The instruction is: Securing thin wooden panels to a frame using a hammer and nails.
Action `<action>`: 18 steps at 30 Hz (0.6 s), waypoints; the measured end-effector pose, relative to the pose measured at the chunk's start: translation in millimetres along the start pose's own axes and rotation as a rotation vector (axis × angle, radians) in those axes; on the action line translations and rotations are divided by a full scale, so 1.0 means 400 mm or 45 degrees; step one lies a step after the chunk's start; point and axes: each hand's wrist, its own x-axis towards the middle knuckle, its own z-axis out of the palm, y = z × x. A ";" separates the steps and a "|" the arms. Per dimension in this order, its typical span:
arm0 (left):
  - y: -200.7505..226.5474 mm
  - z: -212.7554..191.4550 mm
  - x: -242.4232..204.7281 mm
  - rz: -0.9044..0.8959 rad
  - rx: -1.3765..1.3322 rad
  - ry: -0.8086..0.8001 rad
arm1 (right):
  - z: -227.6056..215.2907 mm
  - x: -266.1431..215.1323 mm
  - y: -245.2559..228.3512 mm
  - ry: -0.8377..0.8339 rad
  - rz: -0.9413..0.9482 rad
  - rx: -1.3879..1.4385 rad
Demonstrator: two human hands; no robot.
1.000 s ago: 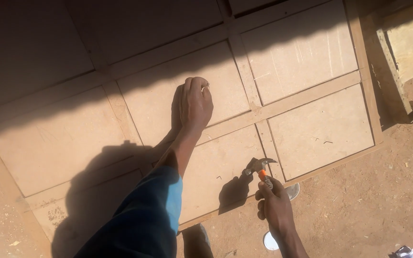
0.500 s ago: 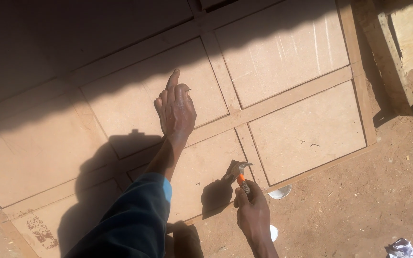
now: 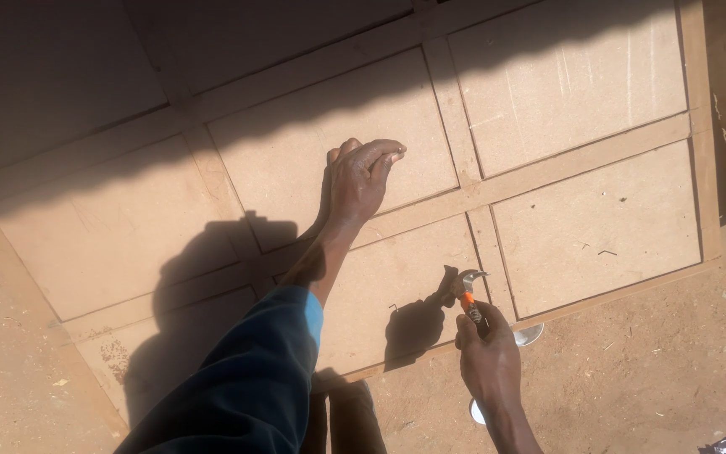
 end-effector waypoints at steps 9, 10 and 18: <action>-0.021 -0.005 -0.016 0.187 0.056 0.002 | 0.057 0.003 0.089 0.097 -0.163 -0.100; -0.017 -0.009 -0.016 0.193 0.052 0.004 | 0.057 0.006 0.085 0.103 -0.166 -0.097; -0.017 -0.027 -0.006 0.210 0.105 -0.057 | 0.025 -0.015 0.045 0.049 -0.055 0.085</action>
